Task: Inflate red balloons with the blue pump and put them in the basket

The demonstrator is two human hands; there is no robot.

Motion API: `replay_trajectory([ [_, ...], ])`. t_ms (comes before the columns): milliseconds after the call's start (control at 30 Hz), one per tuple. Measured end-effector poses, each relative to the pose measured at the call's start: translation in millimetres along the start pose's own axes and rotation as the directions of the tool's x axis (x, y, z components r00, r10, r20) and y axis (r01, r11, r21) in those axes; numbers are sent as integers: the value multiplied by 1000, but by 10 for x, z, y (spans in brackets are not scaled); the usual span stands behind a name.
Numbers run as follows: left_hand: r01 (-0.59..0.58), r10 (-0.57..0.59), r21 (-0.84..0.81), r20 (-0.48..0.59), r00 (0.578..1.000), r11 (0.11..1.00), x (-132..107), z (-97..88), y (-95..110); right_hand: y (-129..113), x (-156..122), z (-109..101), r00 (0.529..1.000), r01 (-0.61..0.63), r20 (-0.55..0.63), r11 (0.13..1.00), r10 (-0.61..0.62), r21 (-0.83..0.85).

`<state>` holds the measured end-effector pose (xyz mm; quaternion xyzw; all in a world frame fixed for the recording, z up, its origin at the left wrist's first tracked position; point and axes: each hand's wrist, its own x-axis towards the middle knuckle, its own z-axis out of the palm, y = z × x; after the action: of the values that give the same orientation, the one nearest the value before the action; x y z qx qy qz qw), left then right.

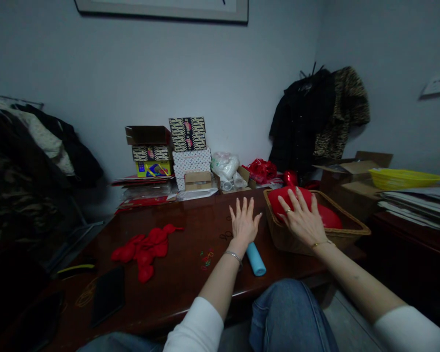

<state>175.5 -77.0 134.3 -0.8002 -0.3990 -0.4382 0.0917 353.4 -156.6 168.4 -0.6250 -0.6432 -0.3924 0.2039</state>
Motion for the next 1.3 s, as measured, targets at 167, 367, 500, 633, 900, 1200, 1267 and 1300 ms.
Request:
replay_trajectory([
  [167,14,-15,58,11,1000,998,-83,-190,-194,-130,45,4,1000,0,-16,1000,0,18],
  [367,66,-70,143,19,997,987,-311,-418,-478,-506,106,72,996,68,-62,988,-59,142],
  [500,118,-128,211,32,991,970,-537,-531,-751,-883,127,193,991,120,-79,967,-105,224],
  [633,178,-208,310,64,976,934,-778,-637,-1069,-1305,133,327,987,160,-60,948,-149,277],
  [900,298,-361,416,82,929,859,-1215,-889,-1708,-2101,116,578,978,190,15,926,-207,327],
  [1200,439,-547,486,101,831,755,-1659,-1120,-2489,-2550,54,868,963,230,51,906,-265,356],
  [1267,444,-570,512,113,814,736,-1708,-1178,-2654,-2602,34,946,959,239,57,899,-278,367],
  [1300,435,-576,524,137,806,732,-1722,-1208,-2731,-2622,25,984,957,243,61,895,-285,373],
])
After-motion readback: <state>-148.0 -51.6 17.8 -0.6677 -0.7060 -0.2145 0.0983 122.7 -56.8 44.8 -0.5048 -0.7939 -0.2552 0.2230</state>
